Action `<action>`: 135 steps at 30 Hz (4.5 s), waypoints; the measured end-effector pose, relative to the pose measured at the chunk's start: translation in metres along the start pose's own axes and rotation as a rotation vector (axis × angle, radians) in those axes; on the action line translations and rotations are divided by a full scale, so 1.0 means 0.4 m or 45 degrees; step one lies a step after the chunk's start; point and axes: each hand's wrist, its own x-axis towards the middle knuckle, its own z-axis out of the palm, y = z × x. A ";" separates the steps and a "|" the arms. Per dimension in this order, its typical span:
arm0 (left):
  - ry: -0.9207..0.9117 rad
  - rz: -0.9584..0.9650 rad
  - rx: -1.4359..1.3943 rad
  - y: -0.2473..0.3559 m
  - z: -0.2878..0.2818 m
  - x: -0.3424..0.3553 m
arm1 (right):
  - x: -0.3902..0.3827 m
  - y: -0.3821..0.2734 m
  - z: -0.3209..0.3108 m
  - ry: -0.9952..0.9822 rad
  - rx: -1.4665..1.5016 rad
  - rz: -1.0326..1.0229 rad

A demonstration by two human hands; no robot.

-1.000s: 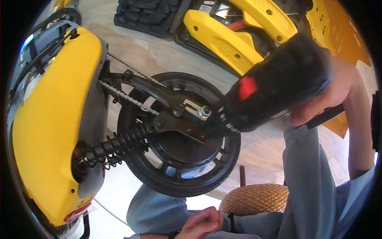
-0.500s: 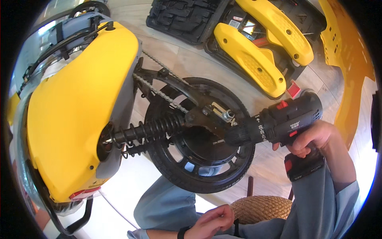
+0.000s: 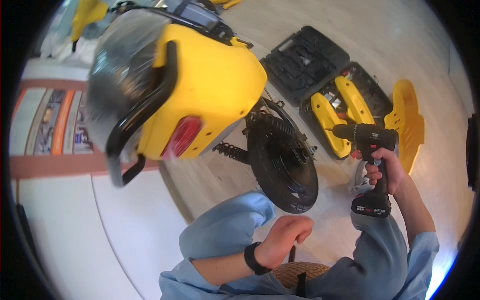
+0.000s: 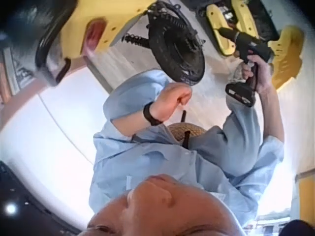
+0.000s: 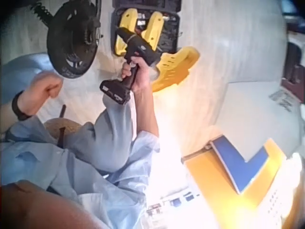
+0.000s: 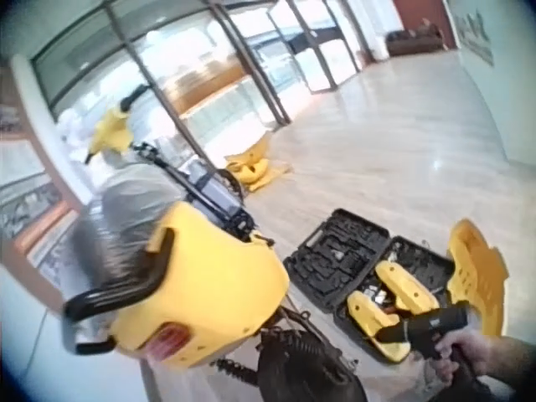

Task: Disassembling and repairing a yellow electric scooter using a power drill.

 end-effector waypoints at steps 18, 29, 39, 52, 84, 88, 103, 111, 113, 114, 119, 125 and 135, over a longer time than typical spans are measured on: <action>-0.066 0.133 -0.211 -0.081 0.044 0.370 | -0.170 0.120 0.301 0.251 0.512 -0.307; -0.293 0.134 0.052 0.152 -0.048 0.146 | -0.086 0.091 0.392 0.302 0.200 -0.168; 0.265 0.317 -0.445 0.240 -0.188 0.042 | -0.103 0.052 0.512 0.138 0.065 -0.225; 0.554 0.452 -1.225 0.267 -0.402 -0.015 | -0.080 0.072 0.497 0.096 0.626 -0.127; -0.219 1.068 -1.137 0.346 -0.565 -0.193 | -0.105 0.064 0.474 -0.139 0.553 -0.093; -0.294 1.123 -1.141 0.348 -0.563 -0.193 | -0.104 0.061 0.492 -0.117 0.545 -0.085; 1.673 1.820 1.995 0.533 -0.306 -0.399 | -0.071 0.048 0.493 -0.169 0.497 -0.024; 1.197 1.589 2.620 0.634 -0.304 -0.392 | -0.058 0.059 0.493 -0.171 0.489 -0.033; 1.231 1.528 2.695 0.645 -0.301 -0.416 | -0.071 0.050 0.498 -0.113 0.502 -0.049; 1.273 1.569 2.647 0.660 -0.305 -0.437 | -0.072 0.049 0.495 -0.111 0.494 -0.073; 1.646 1.797 2.394 0.742 -0.367 -0.496 | -0.093 0.056 0.511 -0.117 0.411 -0.169; 1.949 1.746 2.123 0.780 -0.413 -0.466 | -0.092 0.052 0.506 -0.145 0.405 -0.162; 2.266 1.859 1.867 0.884 -0.465 -0.431 | -0.081 0.055 0.484 -0.209 0.436 -0.162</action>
